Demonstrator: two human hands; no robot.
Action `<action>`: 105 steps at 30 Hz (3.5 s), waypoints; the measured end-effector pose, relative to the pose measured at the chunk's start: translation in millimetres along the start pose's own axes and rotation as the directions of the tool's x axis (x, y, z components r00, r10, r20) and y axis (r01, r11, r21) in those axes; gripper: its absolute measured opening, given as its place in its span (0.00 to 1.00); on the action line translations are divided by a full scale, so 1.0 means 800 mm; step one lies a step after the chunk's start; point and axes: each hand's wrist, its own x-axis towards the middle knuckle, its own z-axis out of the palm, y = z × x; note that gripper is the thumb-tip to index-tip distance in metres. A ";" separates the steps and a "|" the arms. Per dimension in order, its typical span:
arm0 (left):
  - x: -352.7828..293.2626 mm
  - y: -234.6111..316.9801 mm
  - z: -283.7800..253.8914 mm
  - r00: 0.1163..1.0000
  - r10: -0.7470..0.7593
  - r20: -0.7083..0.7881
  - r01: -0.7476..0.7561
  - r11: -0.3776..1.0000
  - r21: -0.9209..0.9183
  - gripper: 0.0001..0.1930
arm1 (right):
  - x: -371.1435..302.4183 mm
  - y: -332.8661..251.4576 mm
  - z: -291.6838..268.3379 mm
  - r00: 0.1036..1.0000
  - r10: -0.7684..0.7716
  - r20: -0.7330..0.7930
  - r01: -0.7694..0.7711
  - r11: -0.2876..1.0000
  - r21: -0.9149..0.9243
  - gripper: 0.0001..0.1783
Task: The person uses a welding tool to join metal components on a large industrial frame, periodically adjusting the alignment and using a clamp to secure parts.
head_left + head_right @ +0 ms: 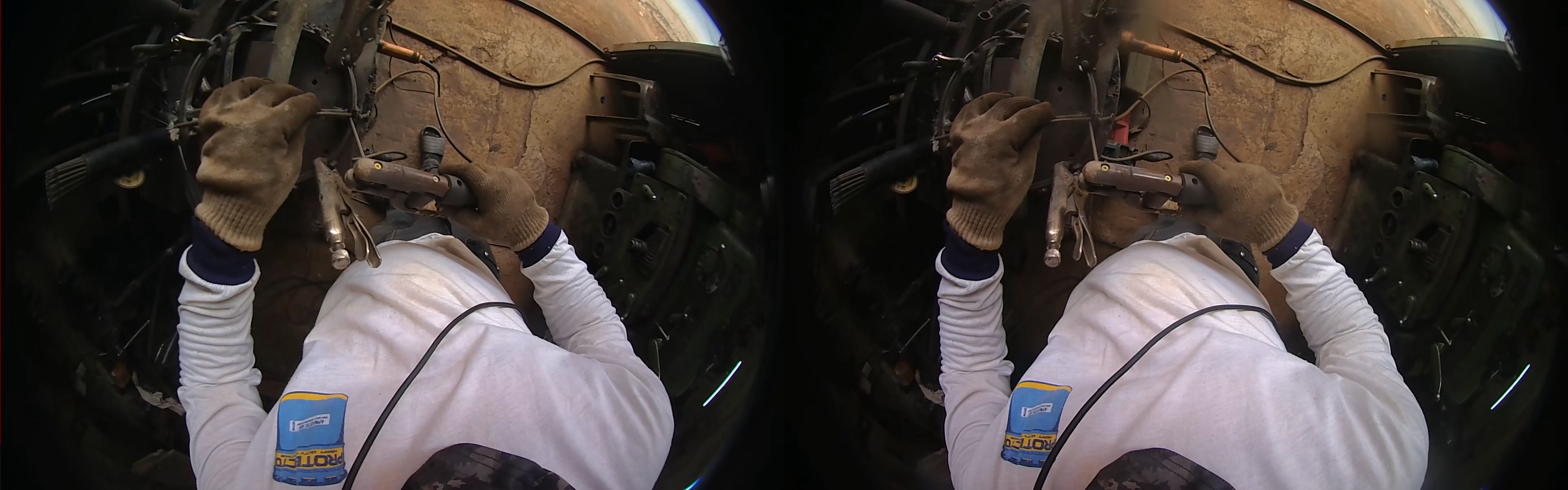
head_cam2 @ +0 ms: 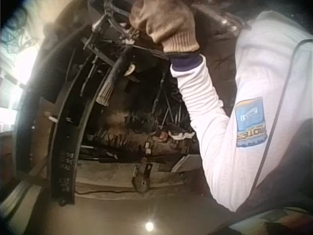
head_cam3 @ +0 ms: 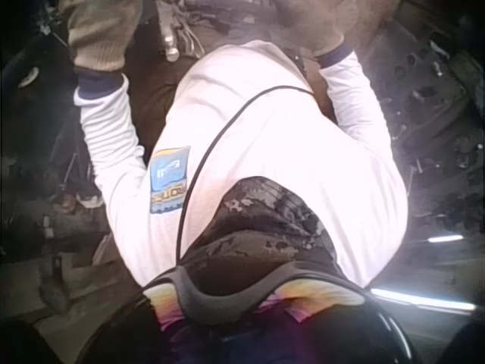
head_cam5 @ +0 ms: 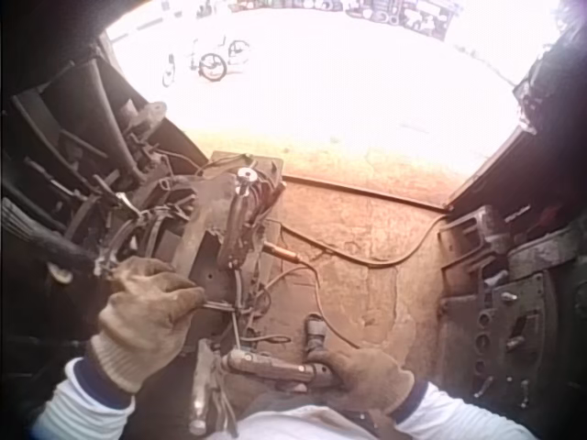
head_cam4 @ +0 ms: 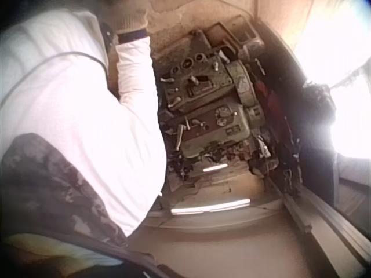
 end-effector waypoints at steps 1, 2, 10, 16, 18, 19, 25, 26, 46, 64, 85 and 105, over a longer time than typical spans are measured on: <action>0.000 0.000 0.000 1.000 0.004 -0.006 -0.004 1.000 0.000 0.07 | 0.000 0.000 0.000 1.000 -0.010 -0.013 0.010 1.000 0.002 0.27; 0.000 0.000 0.000 1.000 0.004 -0.007 -0.004 1.000 -0.002 0.07 | 0.000 -0.001 0.000 1.000 -0.017 -0.019 0.017 1.000 -0.007 0.27; 0.000 0.000 0.000 1.000 -0.002 0.014 0.002 1.000 0.020 0.05 | -0.002 0.003 0.001 0.998 -0.056 -0.040 0.053 0.997 -0.059 0.28; 0.000 0.001 0.001 1.000 -0.012 -0.001 0.012 1.000 -0.004 0.03 | -0.003 0.007 0.000 1.000 -0.009 -0.004 0.008 0.993 -0.117 0.30; 0.001 0.002 -0.002 1.000 -0.003 0.002 0.003 1.000 -0.006 0.07 | -0.001 0.004 -0.003 0.999 -0.032 -0.022 0.029 0.994 -0.109 0.29; 0.001 0.003 -0.003 1.000 0.001 0.003 -0.001 1.000 -0.007 0.08 | 0.000 0.001 -0.005 0.999 -0.044 -0.031 0.040 0.993 -0.107 0.28; -0.004 0.003 -0.001 0.998 -0.054 0.017 0.055 0.998 -0.042 0.09 | -0.008 0.012 -0.028 1.000 -0.010 0.005 0.010 1.000 0.006 0.30; -0.004 0.002 -0.001 0.999 -0.049 0.016 0.050 0.998 -0.041 0.08 | -0.010 0.015 -0.032 0.998 -0.061 -0.025 0.061 0.998 -0.009 0.31; -0.009 0.000 -0.001 0.998 -0.056 0.038 0.056 0.998 0.012 0.06 | 0.027 -0.038 -0.109 0.960 -0.190 0.205 0.241 0.933 -0.268 0.33; -0.010 -0.003 0.004 0.998 -0.028 0.049 0.026 0.998 0.050 0.08 | 0.043 -0.051 -0.127 0.950 -0.167 0.265 0.265 0.880 -0.395 0.32; -0.010 -0.004 0.004 0.998 -0.038 0.057 0.035 0.999 0.038 0.08 | 0.052 -0.053 -0.133 0.938 -0.173 0.299 0.287 0.872 -0.396 0.32; -0.009 -0.003 0.003 0.997 -0.054 0.054 0.052 0.998 0.039 0.07 | 0.053 -0.049 -0.135 0.935 -0.169 0.311 0.282 0.887 -0.367 0.33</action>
